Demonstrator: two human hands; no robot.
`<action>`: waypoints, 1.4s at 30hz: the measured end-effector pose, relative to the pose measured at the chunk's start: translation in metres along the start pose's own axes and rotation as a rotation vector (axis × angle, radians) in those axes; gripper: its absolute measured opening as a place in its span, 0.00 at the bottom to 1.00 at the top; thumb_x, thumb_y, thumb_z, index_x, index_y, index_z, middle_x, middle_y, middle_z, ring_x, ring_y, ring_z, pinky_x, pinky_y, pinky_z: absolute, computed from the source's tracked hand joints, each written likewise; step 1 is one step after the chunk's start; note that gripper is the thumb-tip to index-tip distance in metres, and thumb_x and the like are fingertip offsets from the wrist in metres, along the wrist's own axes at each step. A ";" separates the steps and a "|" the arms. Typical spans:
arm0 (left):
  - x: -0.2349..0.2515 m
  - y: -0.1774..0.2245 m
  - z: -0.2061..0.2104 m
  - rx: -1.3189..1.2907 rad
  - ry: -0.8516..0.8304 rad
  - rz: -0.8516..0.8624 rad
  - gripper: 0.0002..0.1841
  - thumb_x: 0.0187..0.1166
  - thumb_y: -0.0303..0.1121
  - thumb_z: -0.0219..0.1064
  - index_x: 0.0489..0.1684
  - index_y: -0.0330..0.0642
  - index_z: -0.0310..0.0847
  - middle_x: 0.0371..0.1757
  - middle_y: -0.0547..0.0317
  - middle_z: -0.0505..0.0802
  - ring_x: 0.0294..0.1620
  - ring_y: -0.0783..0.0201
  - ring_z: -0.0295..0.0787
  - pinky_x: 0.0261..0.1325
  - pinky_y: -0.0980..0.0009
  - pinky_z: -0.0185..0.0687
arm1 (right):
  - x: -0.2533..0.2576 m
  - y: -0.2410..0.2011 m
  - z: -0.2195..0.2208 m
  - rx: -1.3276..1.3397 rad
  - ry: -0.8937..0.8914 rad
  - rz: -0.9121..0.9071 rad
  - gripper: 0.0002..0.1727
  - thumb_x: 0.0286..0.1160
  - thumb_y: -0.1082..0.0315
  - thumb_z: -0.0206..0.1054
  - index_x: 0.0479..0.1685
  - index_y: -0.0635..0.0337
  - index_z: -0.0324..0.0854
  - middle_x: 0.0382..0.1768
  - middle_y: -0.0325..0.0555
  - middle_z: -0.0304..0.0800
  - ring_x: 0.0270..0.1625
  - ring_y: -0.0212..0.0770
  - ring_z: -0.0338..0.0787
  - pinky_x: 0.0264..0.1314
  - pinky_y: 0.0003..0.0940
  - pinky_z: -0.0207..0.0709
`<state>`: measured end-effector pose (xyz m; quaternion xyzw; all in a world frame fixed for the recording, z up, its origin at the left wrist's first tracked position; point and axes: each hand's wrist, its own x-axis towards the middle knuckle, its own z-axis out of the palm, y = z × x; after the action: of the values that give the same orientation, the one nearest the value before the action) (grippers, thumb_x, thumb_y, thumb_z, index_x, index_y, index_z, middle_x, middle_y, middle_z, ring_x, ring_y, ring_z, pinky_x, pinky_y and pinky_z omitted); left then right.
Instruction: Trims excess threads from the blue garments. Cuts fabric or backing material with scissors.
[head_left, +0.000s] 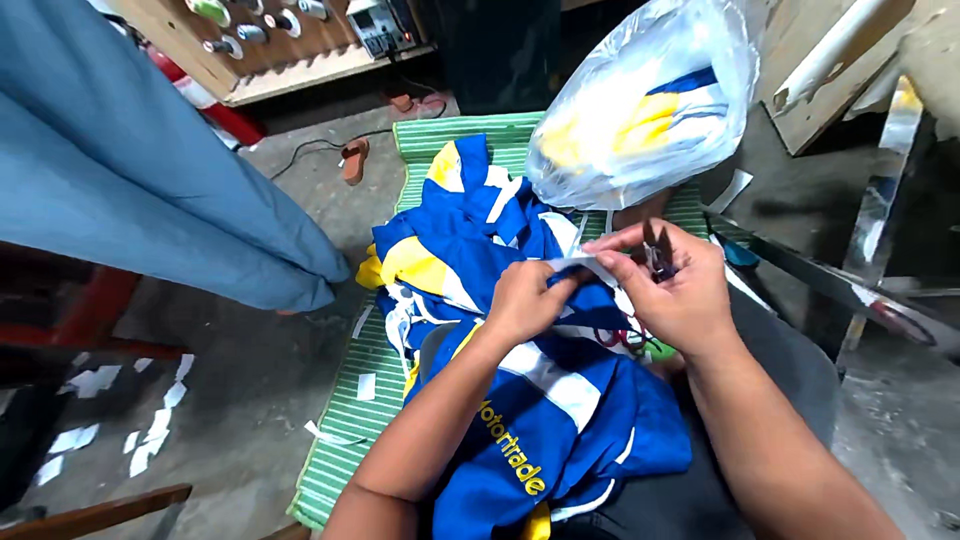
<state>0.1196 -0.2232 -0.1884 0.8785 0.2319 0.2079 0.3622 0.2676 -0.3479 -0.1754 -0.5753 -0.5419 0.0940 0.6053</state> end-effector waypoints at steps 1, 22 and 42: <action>0.001 -0.001 -0.005 -0.069 0.062 -0.074 0.15 0.85 0.38 0.64 0.35 0.38 0.92 0.31 0.54 0.93 0.33 0.61 0.90 0.40 0.53 0.85 | 0.001 0.002 -0.003 0.038 -0.001 0.010 0.16 0.73 0.61 0.76 0.57 0.54 0.87 0.45 0.31 0.94 0.18 0.16 0.68 0.17 0.14 0.59; 0.026 -0.006 -0.113 0.586 0.558 0.266 0.50 0.62 0.59 0.78 0.87 0.42 0.66 0.92 0.34 0.57 0.93 0.27 0.38 0.84 0.24 0.37 | 0.094 -0.014 0.038 0.226 0.036 -0.266 0.04 0.80 0.75 0.65 0.45 0.64 0.84 0.39 0.31 0.89 0.39 0.13 0.85 0.46 0.12 0.81; -0.041 0.005 -0.183 -0.458 -0.341 -0.066 0.16 0.60 0.26 0.80 0.46 0.51 0.90 0.39 0.68 0.97 0.39 0.76 0.94 0.44 0.77 0.92 | 0.144 -0.044 0.028 0.279 -0.142 -0.475 0.03 0.73 0.76 0.71 0.41 0.62 0.88 0.38 0.29 0.92 0.38 0.12 0.85 0.44 0.11 0.80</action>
<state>-0.0101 -0.1500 -0.0737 0.7880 0.1430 0.0920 0.5918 0.2807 -0.2388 -0.0682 -0.3355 -0.6844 0.0632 0.6442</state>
